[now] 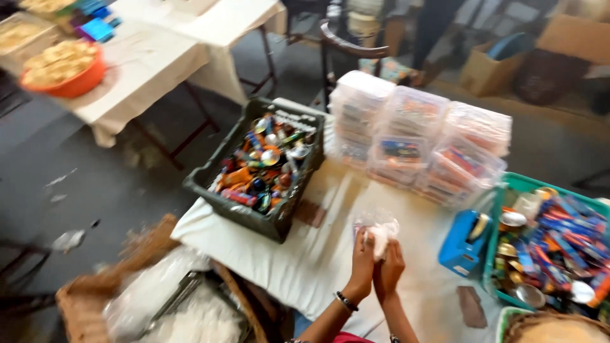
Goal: Sort and pack various retail items including office supplies and electronics accessories into plastic containers and bags.
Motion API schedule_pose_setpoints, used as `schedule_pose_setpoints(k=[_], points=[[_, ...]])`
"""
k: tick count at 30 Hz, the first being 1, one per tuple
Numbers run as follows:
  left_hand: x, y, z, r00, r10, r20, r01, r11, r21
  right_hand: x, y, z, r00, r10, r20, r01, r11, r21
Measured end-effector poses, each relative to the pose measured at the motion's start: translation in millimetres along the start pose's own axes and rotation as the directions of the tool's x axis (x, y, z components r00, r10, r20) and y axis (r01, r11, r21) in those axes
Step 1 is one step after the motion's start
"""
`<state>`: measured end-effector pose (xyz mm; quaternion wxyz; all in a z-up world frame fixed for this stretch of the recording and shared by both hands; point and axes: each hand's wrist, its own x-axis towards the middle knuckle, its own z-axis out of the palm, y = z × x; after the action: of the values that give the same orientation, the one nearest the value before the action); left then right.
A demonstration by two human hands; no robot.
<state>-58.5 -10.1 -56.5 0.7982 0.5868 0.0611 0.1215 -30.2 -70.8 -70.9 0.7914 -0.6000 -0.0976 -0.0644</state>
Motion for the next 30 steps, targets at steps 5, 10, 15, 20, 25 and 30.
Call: schedule_pose_setpoints(k=[5, 10, 15, 20, 25, 30], points=[[-8, 6, -34, 0.947, -0.275, -0.166, 0.199, 0.909, -0.367, -6, -37, 6, 0.895, -0.335, 0.294, 0.438, 0.784, -0.44], [7, -8, -74, 0.905, -0.261, -0.335, 0.069, 0.869, -0.49, -16, 11, 6, 0.711, 0.244, 0.66, -0.535, 0.796, 0.283], [1, -35, -150, 0.776, -0.138, -0.615, -0.161, 0.9, -0.405, -18, -9, 47, 0.407, 0.441, 0.8, -0.632, 0.769, -0.102], [-25, -110, -213, 0.654, 0.137, -0.744, 0.133, 0.947, 0.292, -50, 150, 54, 0.594, 0.558, 0.58, -0.317, 0.825, -0.469], [-119, 1, -251, 0.744, -0.444, -0.499, 0.13, 0.829, -0.544, -82, 68, 163, 0.67, 0.542, 0.507, -0.246, 0.806, -0.538], [-173, -41, -304, 0.736, -0.021, -0.677, -0.053, 0.995, -0.089, -127, 157, 192, 0.376, 0.553, 0.744, -0.276, 0.833, -0.479]])
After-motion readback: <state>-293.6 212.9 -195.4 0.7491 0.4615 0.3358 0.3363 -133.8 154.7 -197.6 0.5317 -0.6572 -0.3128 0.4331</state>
